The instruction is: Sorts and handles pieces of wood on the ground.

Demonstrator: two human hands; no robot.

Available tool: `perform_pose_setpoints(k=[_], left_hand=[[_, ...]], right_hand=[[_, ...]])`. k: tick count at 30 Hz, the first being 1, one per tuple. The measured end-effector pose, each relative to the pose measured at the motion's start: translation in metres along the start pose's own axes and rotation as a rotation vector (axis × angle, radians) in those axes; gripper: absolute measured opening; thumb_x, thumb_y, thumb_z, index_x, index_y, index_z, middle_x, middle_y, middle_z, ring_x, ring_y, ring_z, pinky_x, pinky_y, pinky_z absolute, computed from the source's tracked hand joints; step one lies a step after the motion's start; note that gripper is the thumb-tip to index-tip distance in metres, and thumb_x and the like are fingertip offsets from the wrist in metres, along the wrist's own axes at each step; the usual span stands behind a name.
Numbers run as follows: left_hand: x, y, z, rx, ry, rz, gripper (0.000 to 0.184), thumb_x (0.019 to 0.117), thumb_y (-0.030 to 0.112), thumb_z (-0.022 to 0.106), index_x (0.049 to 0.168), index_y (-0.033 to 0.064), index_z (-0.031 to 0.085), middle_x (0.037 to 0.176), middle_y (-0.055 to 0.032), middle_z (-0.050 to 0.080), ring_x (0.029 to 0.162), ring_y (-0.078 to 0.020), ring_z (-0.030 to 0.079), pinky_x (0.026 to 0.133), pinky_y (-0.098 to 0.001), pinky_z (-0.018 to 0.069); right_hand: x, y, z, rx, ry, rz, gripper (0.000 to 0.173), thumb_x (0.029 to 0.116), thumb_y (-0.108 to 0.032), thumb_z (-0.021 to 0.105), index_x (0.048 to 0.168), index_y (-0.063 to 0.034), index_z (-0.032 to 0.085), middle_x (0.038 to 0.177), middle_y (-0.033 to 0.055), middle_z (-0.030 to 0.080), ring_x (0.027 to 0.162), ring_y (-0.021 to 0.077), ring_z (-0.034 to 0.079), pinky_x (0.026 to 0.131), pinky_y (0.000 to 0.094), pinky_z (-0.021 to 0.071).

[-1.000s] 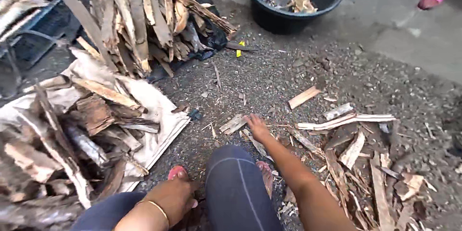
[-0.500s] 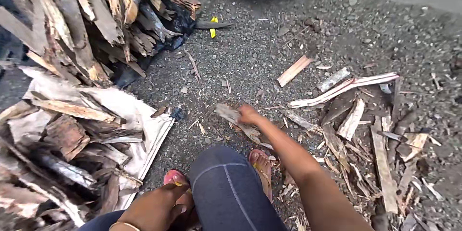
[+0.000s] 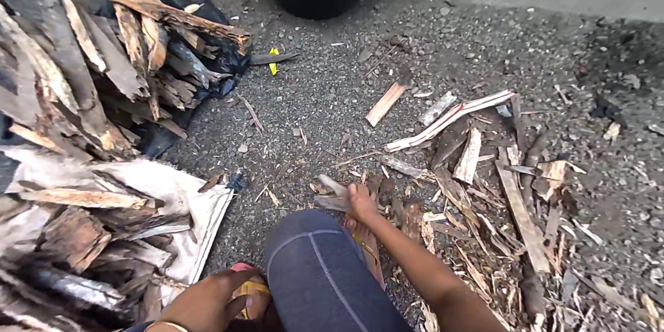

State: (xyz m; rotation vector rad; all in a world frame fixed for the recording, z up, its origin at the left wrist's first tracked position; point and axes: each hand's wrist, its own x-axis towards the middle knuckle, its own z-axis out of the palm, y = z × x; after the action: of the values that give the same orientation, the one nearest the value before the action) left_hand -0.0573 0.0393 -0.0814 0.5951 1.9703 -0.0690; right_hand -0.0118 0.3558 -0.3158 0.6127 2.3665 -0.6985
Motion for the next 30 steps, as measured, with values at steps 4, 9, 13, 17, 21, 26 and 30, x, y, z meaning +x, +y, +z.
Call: perform_pose_setpoints(k=[4, 9, 13, 17, 21, 26, 30], left_hand=[[-0.003, -0.007, 0.004, -0.019, 0.006, 0.016, 0.047, 0.1032, 0.029, 0.065, 0.146, 0.0099, 0.059, 0.132, -0.026, 0.066, 0.119, -0.046, 0.066, 0.103, -0.0652, 0.0478], [-0.001, -0.011, 0.001, -0.035, 0.015, 0.025, 0.049, 0.1034, 0.029, 0.065, 0.147, 0.0076, 0.058, 0.134, -0.0254, 0.066, 0.121, -0.0446, 0.065, 0.105, -0.0641, 0.0477], [-0.001, -0.005, -0.003, -0.041, 0.001, 0.018, 0.049, 0.1032, 0.027, 0.065, 0.147, 0.0074, 0.058, 0.133, -0.026, 0.066, 0.123, -0.0452, 0.064, 0.106, -0.0646, 0.0464], [-0.001, -0.004, -0.002, -0.039, -0.012, -0.01, 0.048, 0.1033, 0.028, 0.065, 0.148, 0.0098, 0.058, 0.133, -0.0249, 0.066, 0.122, -0.0449, 0.064, 0.105, -0.0639, 0.0466], [0.0, -0.015, 0.004, -0.02, 0.005, -0.037, 0.05, 0.1023, 0.029, 0.066, 0.148, 0.0104, 0.058, 0.135, -0.0227, 0.066, 0.124, -0.0427, 0.064, 0.106, -0.0627, 0.0468], [-0.011, -0.007, -0.001, -0.06, -0.057, -0.112, 0.049, 0.1044, 0.027, 0.063, 0.151, 0.0138, 0.054, 0.142, -0.0214, 0.061, 0.131, -0.0421, 0.059, 0.111, -0.0625, 0.0425], [-0.028, -0.008, -0.001, -0.103, -0.008, -0.126, 0.044, 0.1052, 0.028, 0.061, 0.146, 0.0117, 0.058, 0.135, -0.0257, 0.063, 0.126, -0.0467, 0.06, 0.104, -0.0678, 0.0452]], right_hand=[[0.001, 0.036, -0.057, 0.233, 0.286, -0.002, 0.089, 0.0824, -0.019, 0.085, 0.154, 0.001, 0.037, 0.149, 0.0349, 0.045, 0.136, 0.0542, 0.047, 0.105, 0.0709, 0.0425], [0.064, 0.108, -0.095, 0.242, 0.311, 0.075, 0.103, 0.0779, -0.023, 0.089, 0.159, 0.0012, 0.03, 0.145, 0.0347, 0.049, 0.133, 0.0515, 0.051, 0.107, 0.0675, 0.0445], [0.083, 0.156, -0.087, 0.216, 0.114, 0.179, 0.093, 0.0744, -0.035, 0.093, 0.153, -0.0108, 0.049, 0.162, 0.0349, 0.026, 0.143, 0.0584, 0.032, 0.109, 0.0748, 0.0351], [0.076, 0.139, -0.073, 0.029, 0.099, 0.235, 0.12, 0.0732, -0.036, 0.094, 0.167, -0.0239, 0.019, 0.17, 0.0289, -0.002, 0.152, 0.0574, 0.014, 0.115, 0.0784, 0.0182], [0.072, 0.13, -0.068, -0.071, 0.1, 0.239, 0.126, 0.0733, -0.045, 0.09, 0.168, -0.0223, 0.01, 0.169, 0.0318, 0.001, 0.157, 0.0504, -0.004, 0.12, 0.0757, -0.0035], [0.053, 0.145, -0.081, 0.117, 0.077, 0.203, 0.126, 0.0759, -0.035, 0.093, 0.168, -0.017, 0.008, 0.161, 0.0397, 0.021, 0.144, 0.059, 0.032, 0.112, 0.072, 0.0359], [0.036, 0.13, -0.053, 0.069, 0.214, 0.162, 0.12, 0.0753, -0.036, 0.093, 0.164, -0.0042, 0.019, 0.159, 0.0431, 0.023, 0.145, 0.0601, 0.032, 0.115, 0.0699, 0.034]])
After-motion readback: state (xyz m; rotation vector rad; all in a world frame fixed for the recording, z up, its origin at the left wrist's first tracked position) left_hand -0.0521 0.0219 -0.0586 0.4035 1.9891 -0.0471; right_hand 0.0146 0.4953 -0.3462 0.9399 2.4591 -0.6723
